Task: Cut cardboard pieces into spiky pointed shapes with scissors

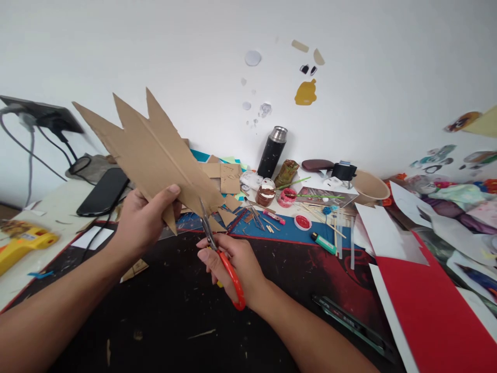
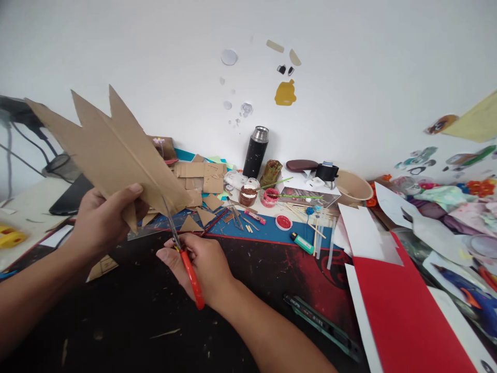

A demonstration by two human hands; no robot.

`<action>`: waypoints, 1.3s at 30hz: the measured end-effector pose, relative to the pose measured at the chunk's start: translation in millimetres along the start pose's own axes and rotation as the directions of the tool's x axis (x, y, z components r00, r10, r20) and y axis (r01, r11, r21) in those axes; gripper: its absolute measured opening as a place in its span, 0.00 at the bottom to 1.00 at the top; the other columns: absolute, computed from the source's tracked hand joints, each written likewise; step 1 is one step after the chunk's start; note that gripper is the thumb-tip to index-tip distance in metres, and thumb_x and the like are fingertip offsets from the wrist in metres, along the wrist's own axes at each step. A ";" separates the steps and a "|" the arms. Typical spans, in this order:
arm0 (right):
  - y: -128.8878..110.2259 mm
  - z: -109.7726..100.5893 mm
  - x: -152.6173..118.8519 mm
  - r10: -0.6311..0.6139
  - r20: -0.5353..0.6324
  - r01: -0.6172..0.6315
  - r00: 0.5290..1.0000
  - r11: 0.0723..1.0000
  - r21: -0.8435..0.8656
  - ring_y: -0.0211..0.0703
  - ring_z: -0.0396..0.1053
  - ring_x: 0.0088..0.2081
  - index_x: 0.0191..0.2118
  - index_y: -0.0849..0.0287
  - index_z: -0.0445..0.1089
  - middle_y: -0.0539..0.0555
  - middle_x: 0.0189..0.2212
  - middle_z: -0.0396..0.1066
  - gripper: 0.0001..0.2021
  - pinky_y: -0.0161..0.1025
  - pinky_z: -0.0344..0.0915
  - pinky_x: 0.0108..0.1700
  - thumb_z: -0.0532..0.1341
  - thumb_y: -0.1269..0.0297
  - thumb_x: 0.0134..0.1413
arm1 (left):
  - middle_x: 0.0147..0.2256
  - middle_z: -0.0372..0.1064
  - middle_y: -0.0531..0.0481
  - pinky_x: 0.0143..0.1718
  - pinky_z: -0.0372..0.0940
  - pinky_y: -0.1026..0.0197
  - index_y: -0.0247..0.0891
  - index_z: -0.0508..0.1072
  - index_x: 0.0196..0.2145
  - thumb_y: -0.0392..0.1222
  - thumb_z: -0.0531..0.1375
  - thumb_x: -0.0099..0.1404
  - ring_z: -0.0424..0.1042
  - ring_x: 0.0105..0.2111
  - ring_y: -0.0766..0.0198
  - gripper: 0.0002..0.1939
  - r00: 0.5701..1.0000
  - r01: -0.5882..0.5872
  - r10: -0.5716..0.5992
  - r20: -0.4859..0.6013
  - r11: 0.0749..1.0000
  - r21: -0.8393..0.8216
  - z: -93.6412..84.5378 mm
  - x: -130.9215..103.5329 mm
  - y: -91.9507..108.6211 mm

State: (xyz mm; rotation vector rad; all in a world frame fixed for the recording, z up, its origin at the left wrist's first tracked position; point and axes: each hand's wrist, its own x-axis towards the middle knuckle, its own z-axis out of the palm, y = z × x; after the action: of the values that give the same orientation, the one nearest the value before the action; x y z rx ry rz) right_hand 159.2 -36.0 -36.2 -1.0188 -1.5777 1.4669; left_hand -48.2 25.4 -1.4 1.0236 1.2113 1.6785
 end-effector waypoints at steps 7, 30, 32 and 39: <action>1.5 -0.2 0.7 -0.014 0.001 0.014 1.000 1.000 -0.015 0.39 0.69 0.22 0.49 0.60 0.80 0.48 0.25 0.71 0.21 0.35 0.66 0.27 0.69 0.45 0.67 | 0.18 0.70 0.54 0.15 0.63 0.65 0.40 0.76 0.24 0.44 0.76 0.50 0.66 0.16 0.67 0.13 1.000 0.020 -0.020 -0.020 1.000 0.008 0.9 -0.3 2.1; 2.2 -1.1 -1.1 -0.018 0.017 0.018 1.000 1.000 -0.002 0.37 0.68 0.22 0.48 0.59 0.80 0.47 0.25 0.69 0.22 0.33 0.64 0.25 0.69 0.42 0.69 | 0.18 0.70 0.53 0.15 0.64 0.65 0.40 0.76 0.23 0.46 0.76 0.52 0.67 0.16 0.66 0.14 1.000 0.025 -0.024 -0.014 0.999 0.038 -4.1 -0.2 -2.6; 3.2 -1.6 -1.1 -0.032 0.021 0.032 0.999 0.999 -0.013 0.37 0.68 0.22 0.49 0.59 0.80 0.47 0.25 0.69 0.21 0.33 0.64 0.26 0.68 0.44 0.70 | 0.18 0.70 0.53 0.15 0.63 0.65 0.40 0.77 0.23 0.48 0.76 0.54 0.66 0.16 0.66 0.14 0.999 0.033 -0.033 0.001 0.999 0.040 -6.2 0.6 -5.4; 3.0 -2.5 -1.1 -0.025 0.016 0.026 1.000 0.998 -0.052 0.38 0.68 0.22 0.47 0.57 0.80 0.47 0.25 0.68 0.18 0.34 0.63 0.27 0.68 0.45 0.71 | 0.19 0.71 0.53 0.17 0.64 0.64 0.40 0.77 0.25 0.48 0.75 0.57 0.67 0.17 0.65 0.14 0.999 0.054 -0.054 0.003 0.997 0.051 -9.0 1.0 -7.9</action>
State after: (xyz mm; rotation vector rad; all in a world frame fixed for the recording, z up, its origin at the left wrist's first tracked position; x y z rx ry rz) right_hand 162.1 -35.9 -39.0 -1.0152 -1.6419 1.4263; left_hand -55.7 25.2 -10.8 1.0157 1.2740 1.6103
